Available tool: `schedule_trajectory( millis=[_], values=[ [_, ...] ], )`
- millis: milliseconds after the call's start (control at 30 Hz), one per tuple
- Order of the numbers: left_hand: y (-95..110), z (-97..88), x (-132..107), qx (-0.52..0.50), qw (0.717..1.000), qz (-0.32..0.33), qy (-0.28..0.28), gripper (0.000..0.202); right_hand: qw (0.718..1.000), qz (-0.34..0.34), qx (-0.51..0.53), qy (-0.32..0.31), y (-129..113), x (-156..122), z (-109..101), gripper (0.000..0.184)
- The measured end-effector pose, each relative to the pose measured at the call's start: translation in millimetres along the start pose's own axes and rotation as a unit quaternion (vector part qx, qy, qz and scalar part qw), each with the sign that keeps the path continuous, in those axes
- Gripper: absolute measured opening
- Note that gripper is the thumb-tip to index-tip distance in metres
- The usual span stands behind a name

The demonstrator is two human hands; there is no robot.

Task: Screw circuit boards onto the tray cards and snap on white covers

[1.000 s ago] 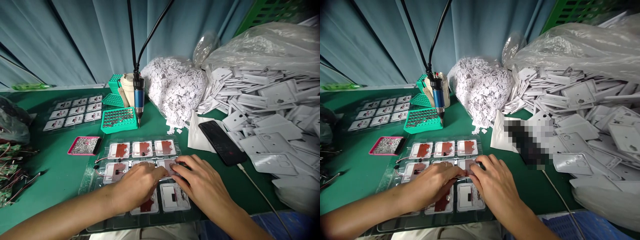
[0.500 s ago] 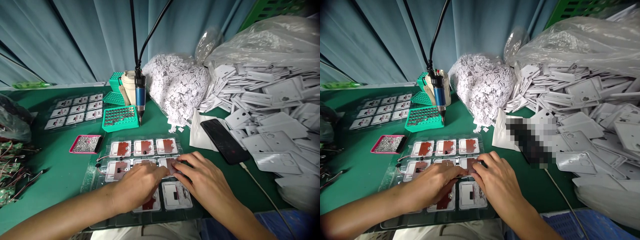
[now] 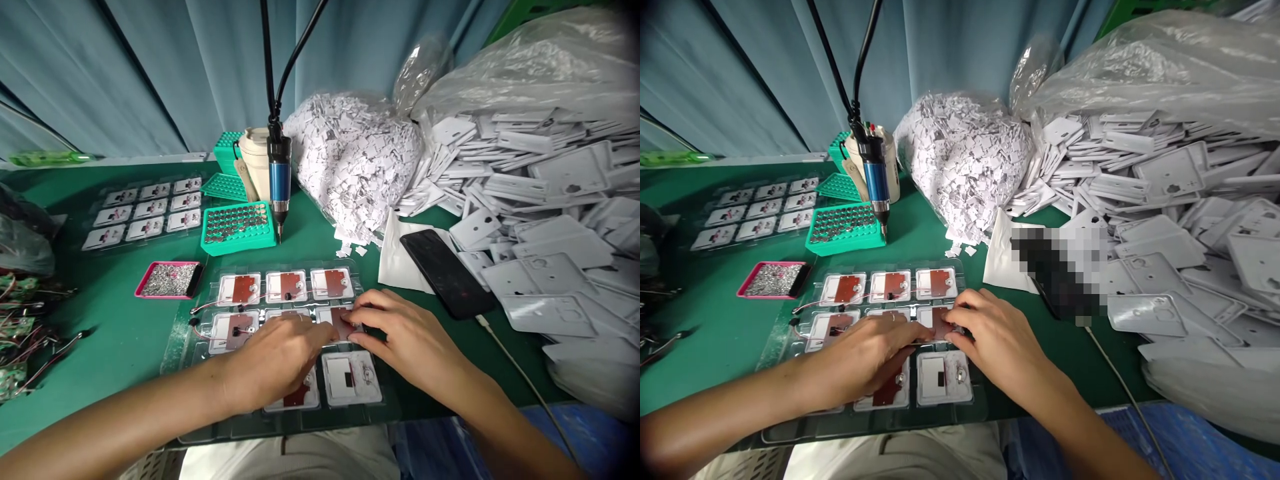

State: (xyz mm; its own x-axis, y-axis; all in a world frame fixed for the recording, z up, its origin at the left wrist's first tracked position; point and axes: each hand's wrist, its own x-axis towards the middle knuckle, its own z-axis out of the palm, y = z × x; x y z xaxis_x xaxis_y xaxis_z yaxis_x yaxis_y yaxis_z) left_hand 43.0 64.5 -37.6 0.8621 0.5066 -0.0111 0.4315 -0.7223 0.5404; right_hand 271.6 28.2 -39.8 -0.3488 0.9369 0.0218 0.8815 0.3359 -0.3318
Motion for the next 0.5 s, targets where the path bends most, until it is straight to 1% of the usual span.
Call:
schedule_trajectory(
  millis=[133, 233, 367, 500],
  values=[
    [-1.1, 0.1, -0.1, -0.021, 1.0, 0.002, 0.012, 0.034, 1.0, -0.016, 0.001, 0.006, 2.6, -2.1, -0.6, 0.011],
    [-0.7, 0.9, 1.4, -0.022, 1.0, 0.002, 0.022, 0.031, 0.998, -0.045, -0.025, 0.029, 5.0, -4.4, 0.6, 0.011],
    [0.8, 1.3, 4.0, -0.021, 1.0, -0.005, 0.013, 0.03, 0.992, -0.09, -0.06, 0.061, 8.8, -6.2, 3.4, 0.008],
    [2.2, 0.2, 5.2, -0.016, 1.0, -0.012, 0.005, 0.029, 0.988, -0.115, -0.059, 0.083, 12.3, -7.6, 5.4, 0.007]
  ],
)
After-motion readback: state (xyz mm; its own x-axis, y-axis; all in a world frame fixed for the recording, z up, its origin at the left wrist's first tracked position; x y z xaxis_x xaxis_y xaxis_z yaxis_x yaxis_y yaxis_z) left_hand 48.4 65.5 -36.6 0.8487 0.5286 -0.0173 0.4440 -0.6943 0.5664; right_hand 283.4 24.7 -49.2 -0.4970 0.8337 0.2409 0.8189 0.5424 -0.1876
